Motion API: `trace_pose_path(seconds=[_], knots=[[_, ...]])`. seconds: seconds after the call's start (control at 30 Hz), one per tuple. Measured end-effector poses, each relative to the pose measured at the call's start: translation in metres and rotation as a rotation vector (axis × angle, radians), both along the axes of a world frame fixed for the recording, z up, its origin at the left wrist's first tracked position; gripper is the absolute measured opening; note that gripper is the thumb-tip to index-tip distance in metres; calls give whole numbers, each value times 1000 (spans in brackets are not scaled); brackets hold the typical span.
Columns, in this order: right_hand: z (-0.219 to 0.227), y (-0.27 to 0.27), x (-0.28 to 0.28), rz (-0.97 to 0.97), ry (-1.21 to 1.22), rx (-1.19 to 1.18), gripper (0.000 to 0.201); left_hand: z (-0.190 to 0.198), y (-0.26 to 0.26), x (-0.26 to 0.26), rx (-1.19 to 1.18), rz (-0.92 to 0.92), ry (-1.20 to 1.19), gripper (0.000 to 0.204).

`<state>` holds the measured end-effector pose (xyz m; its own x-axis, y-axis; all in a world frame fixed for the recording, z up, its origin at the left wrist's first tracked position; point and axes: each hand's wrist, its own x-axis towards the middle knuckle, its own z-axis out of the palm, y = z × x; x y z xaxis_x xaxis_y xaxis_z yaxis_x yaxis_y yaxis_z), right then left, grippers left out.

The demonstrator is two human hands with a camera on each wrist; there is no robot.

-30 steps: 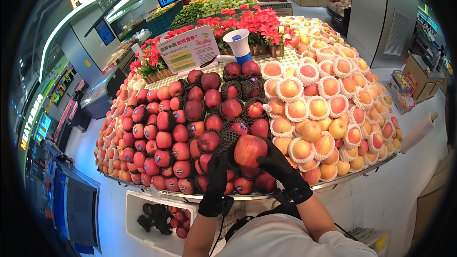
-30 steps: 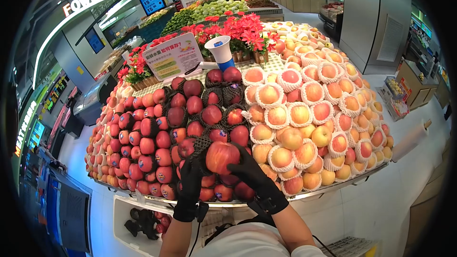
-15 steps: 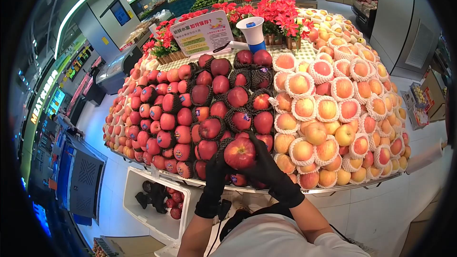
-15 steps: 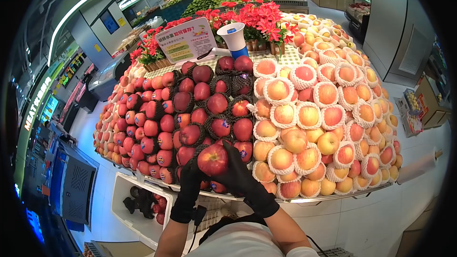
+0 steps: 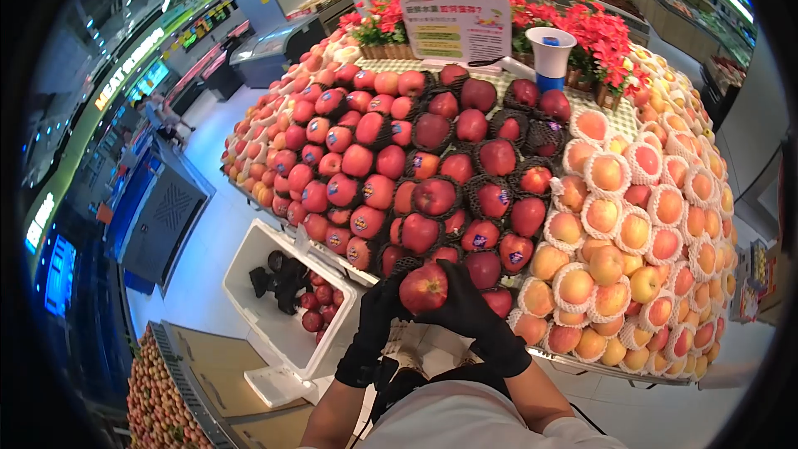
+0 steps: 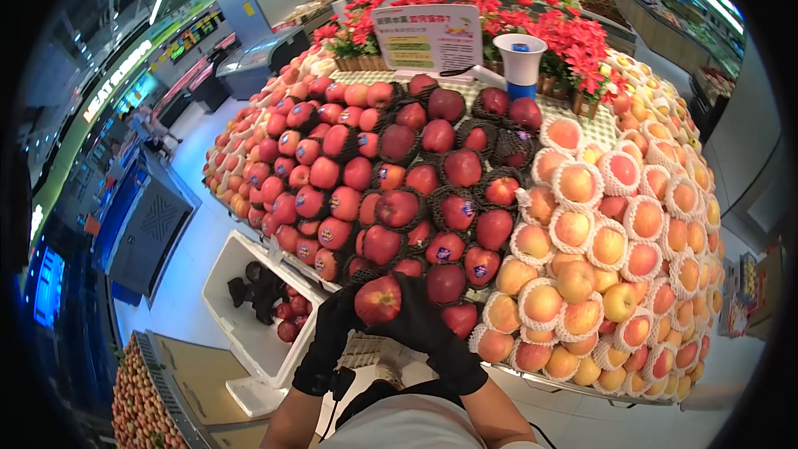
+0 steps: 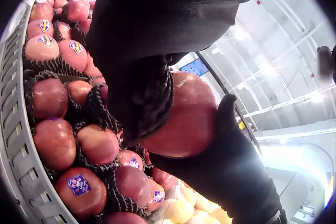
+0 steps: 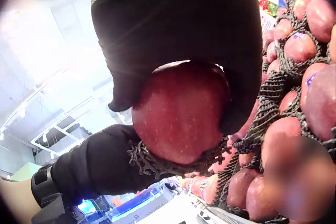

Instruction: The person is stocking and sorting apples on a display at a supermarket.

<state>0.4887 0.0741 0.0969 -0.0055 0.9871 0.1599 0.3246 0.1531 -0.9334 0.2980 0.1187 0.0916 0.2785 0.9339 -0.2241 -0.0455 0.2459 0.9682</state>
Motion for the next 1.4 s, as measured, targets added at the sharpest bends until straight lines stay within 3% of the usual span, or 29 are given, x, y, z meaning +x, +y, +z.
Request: trace_pose_path(seconds=[0.2, 0.3, 0.43, 0.5, 0.57, 0.67, 0.7, 0.83, 1.0, 1.13, 1.4], knots=[[-19, 11, -59, 102, 161, 69, 97, -1, -8, -58, -36, 119, -54, 42], [-8, 7, -90, 98, -60, 85, 97, -4, -14, -91, -2, 187, -84, 33], [11, 5, -136, 229, 102, -105, 96, -16, -21, -134, -8, 241, -109, 32], [-31, 6, -157, 215, 56, -112, 93, -28, -29, -157, -39, 271, -130, 32], [-46, 11, -172, 246, 7, -144, 87, -48, -31, -178, -34, 270, -171, 33], [-36, 7, -197, 213, 14, -8, 88, -42, -38, -202, 7, 321, -180, 36], [-37, 9, -203, 288, 38, -126, 104, -46, -39, -213, 13, 329, -177, 37], [-27, 6, -234, 230, 37, -128, 107, -51, -44, -263, 9, 375, -215, 38], [-57, 19, -261, 254, -64, -118, 104, -67, -54, -328, 33, 504, -314, 34], [-33, 19, -306, 200, -70, -124, 105, -73, -72, -381, 32, 575, -302, 42], [-41, 30, -344, 181, 22, -195, 107, -93, -95, -441, 43, 656, -327, 48]])
